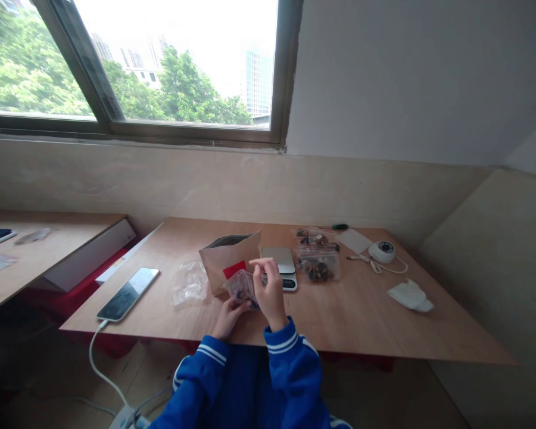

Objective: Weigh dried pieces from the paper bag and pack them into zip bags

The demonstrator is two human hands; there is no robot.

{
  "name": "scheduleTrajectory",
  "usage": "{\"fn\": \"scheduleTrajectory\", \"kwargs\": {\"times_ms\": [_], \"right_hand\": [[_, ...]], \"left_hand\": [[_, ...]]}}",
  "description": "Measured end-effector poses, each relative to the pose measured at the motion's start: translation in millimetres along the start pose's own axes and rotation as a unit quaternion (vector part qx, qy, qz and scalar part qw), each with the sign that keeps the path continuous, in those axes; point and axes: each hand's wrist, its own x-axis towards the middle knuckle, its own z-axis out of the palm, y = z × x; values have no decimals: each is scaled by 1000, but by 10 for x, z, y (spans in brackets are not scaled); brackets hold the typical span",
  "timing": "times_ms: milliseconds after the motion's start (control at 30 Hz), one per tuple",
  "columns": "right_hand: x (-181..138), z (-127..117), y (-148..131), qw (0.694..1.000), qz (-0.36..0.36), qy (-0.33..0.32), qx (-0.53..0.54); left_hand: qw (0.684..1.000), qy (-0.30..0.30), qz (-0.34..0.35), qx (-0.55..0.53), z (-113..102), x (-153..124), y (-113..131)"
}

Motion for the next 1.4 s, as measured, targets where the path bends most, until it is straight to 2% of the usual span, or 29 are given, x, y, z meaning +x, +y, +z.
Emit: {"fn": "scheduleTrajectory", "kwargs": {"times_ms": [33,133,200,300,433,567,733,900,1100,1267,1400], "right_hand": [[-100,-21,92,999,32,-8,6],[-330,-50,414,990,99,-104,3],[-413,-38,602,981,107,-162,-8],[-474,25,766,975,107,-193,13],[-536,113,778,968,132,-201,71],[-569,132,721,967,135,-203,69],[-557,106,772,964,165,-184,95],[-558,79,845,956,193,-180,126],[-552,73,796,957,195,-159,146],[-523,-10,740,958,214,-155,115],[-468,-174,689,956,217,-160,112]], "left_hand": [[1000,-3,1,3,-3,-1,10],[1000,-14,4,10,-22,6,11],[1000,-23,8,13,-41,19,-18],[999,-25,11,18,-75,41,-83],[999,-26,24,31,-113,57,-136],[998,-36,36,41,-119,51,-120],[999,-14,23,46,-100,37,-88],[999,-21,10,30,-107,40,-106],[999,-29,3,18,-85,38,-98],[999,-33,-1,-11,-40,14,-22],[999,-30,-14,-31,-21,-4,18]]}}
